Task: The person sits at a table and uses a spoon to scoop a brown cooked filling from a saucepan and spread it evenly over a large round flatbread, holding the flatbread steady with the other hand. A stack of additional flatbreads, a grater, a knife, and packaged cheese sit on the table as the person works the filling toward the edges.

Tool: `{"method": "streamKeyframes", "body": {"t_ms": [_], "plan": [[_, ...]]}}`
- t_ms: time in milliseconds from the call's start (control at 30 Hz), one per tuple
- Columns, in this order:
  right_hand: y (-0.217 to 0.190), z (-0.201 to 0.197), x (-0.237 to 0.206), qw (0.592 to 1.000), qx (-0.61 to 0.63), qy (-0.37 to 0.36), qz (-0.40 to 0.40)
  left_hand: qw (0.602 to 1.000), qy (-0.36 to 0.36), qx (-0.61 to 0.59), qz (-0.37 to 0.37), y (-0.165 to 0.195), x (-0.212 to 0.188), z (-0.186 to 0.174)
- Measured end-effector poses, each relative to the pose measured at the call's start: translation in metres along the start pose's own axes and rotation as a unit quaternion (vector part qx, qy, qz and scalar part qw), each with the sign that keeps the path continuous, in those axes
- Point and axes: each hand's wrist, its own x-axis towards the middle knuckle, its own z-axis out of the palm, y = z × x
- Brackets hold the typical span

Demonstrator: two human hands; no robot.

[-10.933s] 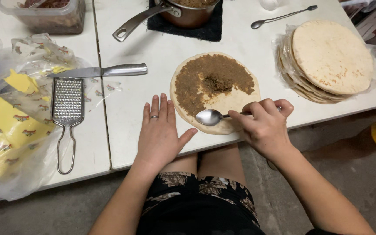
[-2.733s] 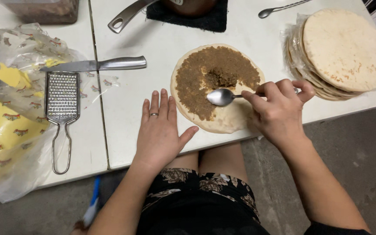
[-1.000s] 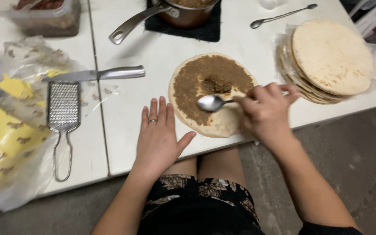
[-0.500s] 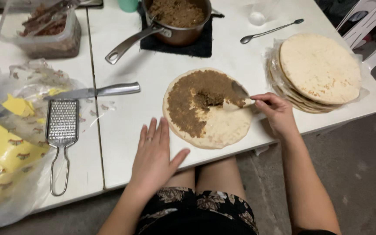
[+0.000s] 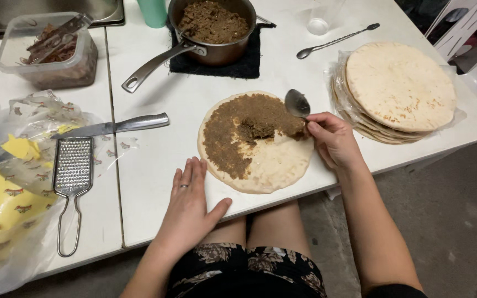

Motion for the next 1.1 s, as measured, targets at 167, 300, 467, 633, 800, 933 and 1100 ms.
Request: {"method": "streamKeyframes", "body": {"t_ms": [167, 300, 467, 633, 800, 933, 1100], "plan": [[0.002, -0.003, -0.014, 0.999, 0.045, 0.009, -0.019, 0.999, -0.025, -0.02, -0.019, -0.006, 0.008, -0.002], [0.006, 0.003, -0.023, 0.999, 0.018, 0.03, -0.038, 0.996, -0.07, -0.04, -0.048, -0.01, 0.02, -0.012], [0.006, 0.015, -0.04, 0.996, -0.003, 0.08, -0.049, 0.993, -0.077, -0.053, -0.076, -0.001, 0.019, -0.019], [0.005, 0.034, -0.057, 0.991, -0.026, 0.119, -0.063, 0.997, -0.04, 0.012, -0.06, 0.013, -0.001, -0.008], [0.018, 0.059, -0.077, 0.993, 0.02, 0.064, -0.099, 0.999, 0.015, 0.002, -0.038, 0.006, -0.003, -0.002], [0.015, 0.056, -0.087, 0.994, 0.053, 0.069, -0.067, 0.998, 0.043, 0.022, -0.032, -0.002, 0.002, -0.004], [0.006, 0.042, -0.092, 0.992, -0.008, 0.089, -0.091, 0.995, 0.048, 0.058, -0.062, -0.003, 0.002, -0.004]]}}
